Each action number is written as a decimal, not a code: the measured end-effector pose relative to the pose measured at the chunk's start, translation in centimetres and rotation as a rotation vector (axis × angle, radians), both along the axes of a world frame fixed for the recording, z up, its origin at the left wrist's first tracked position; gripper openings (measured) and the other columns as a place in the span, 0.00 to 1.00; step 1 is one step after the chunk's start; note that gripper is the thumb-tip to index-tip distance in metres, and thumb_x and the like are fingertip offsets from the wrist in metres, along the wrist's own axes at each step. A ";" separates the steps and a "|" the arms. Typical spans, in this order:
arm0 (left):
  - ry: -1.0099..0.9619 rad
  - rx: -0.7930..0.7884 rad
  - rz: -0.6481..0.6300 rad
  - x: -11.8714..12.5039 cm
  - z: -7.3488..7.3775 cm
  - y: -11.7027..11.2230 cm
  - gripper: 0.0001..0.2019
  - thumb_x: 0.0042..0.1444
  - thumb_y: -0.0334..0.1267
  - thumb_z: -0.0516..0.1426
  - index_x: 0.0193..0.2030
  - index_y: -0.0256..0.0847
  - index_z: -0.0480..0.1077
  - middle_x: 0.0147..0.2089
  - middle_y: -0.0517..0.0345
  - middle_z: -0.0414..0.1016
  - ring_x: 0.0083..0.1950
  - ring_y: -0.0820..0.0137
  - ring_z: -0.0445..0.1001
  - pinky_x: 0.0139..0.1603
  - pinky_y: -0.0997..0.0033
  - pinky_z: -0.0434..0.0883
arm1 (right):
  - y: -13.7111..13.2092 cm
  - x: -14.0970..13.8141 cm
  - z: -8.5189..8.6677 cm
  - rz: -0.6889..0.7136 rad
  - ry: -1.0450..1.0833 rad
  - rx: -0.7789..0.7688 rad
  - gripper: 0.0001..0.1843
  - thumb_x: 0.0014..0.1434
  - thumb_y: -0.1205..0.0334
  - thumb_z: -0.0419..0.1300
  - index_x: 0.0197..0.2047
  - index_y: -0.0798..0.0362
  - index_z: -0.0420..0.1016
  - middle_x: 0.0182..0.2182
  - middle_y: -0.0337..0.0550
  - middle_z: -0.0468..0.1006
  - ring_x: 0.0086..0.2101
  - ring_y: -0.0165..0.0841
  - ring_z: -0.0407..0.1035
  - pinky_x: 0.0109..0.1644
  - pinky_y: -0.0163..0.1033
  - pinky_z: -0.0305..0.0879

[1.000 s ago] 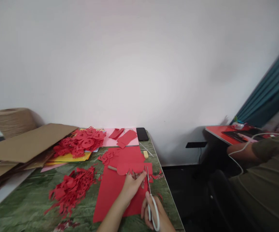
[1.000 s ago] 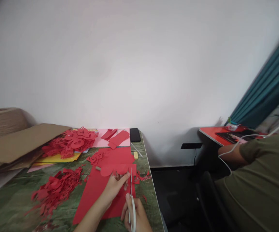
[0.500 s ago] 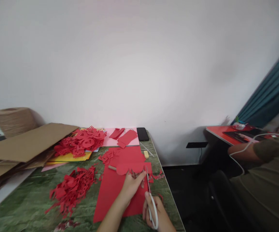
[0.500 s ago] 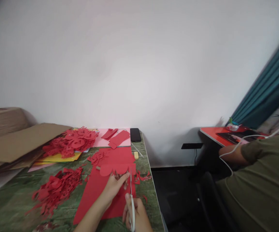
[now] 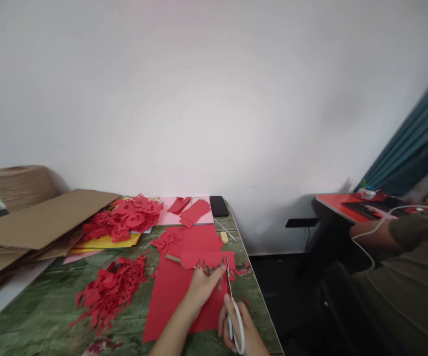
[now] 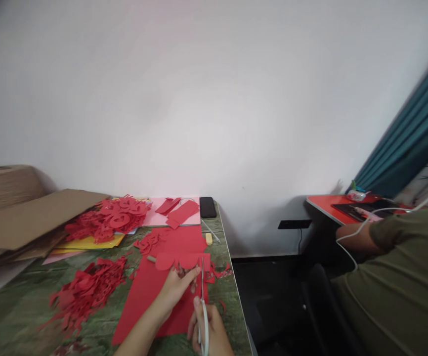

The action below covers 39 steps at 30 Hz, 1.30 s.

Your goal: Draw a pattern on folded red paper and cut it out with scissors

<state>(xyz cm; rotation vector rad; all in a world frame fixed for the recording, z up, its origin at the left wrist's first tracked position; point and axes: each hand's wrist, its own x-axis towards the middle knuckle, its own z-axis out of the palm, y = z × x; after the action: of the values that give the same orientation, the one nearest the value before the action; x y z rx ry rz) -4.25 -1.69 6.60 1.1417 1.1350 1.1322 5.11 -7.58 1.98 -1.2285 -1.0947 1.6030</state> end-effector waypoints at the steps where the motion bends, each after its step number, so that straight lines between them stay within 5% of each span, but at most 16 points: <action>1: 0.002 -0.001 0.002 0.0 0.1 0.0 0.17 0.42 0.48 0.59 0.14 0.40 0.62 0.11 0.65 0.62 0.15 0.76 0.61 0.21 0.76 0.59 | 0.0 -0.1 0.1 -0.010 0.001 -0.012 0.36 0.37 0.23 0.43 0.13 0.52 0.59 0.03 0.29 0.51 0.07 0.20 0.44 0.11 0.29 0.38; 6: -0.001 -0.008 0.017 0.0 0.2 0.0 0.17 0.42 0.47 0.59 0.14 0.40 0.62 0.11 0.65 0.62 0.15 0.76 0.61 0.21 0.76 0.59 | 0.1 -0.3 0.0 -0.044 0.012 -0.032 0.36 0.35 0.23 0.45 0.12 0.52 0.58 0.03 0.28 0.49 0.06 0.19 0.42 0.11 0.29 0.36; 16: -0.062 0.030 0.054 -0.3 0.1 0.5 0.16 0.42 0.47 0.60 0.14 0.39 0.64 0.11 0.64 0.64 0.15 0.76 0.62 0.21 0.76 0.61 | -0.1 0.3 -1.1 0.050 0.011 0.023 0.33 0.46 0.29 0.44 0.17 0.53 0.60 0.05 0.30 0.54 0.07 0.20 0.45 0.12 0.29 0.38; 24: -0.268 0.019 0.142 -0.8 -0.4 0.9 0.13 0.40 0.43 0.63 0.31 0.36 0.74 0.34 0.50 0.78 0.39 0.63 0.74 0.47 0.62 0.67 | -0.3 0.5 -0.2 0.101 -0.012 0.071 0.33 0.49 0.31 0.42 0.15 0.53 0.61 0.04 0.29 0.51 0.08 0.20 0.43 0.14 0.30 0.40; 31: -0.383 -0.034 0.116 -0.8 -0.4 1.0 0.12 0.39 0.43 0.63 0.27 0.35 0.73 0.37 0.48 0.78 0.40 0.60 0.75 0.49 0.59 0.68 | -0.3 0.3 0.3 0.089 -0.001 0.055 0.33 0.48 0.31 0.44 0.20 0.55 0.65 0.05 0.29 0.54 0.08 0.20 0.44 0.14 0.30 0.39; 39: -0.392 -0.077 0.178 -0.9 0.5 0.8 0.14 0.34 0.44 0.65 0.23 0.36 0.70 0.29 0.51 0.78 0.37 0.59 0.76 0.45 0.61 0.70 | -0.5 0.3 0.9 0.092 -0.052 0.060 0.34 0.46 0.29 0.43 0.14 0.53 0.60 0.05 0.28 0.50 0.08 0.20 0.43 0.15 0.30 0.42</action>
<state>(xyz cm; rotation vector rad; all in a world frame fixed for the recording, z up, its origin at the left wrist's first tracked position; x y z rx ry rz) -5.14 -0.86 7.10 0.7275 0.9746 1.3668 5.39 -8.08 2.89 -1.2014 -1.2388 1.6025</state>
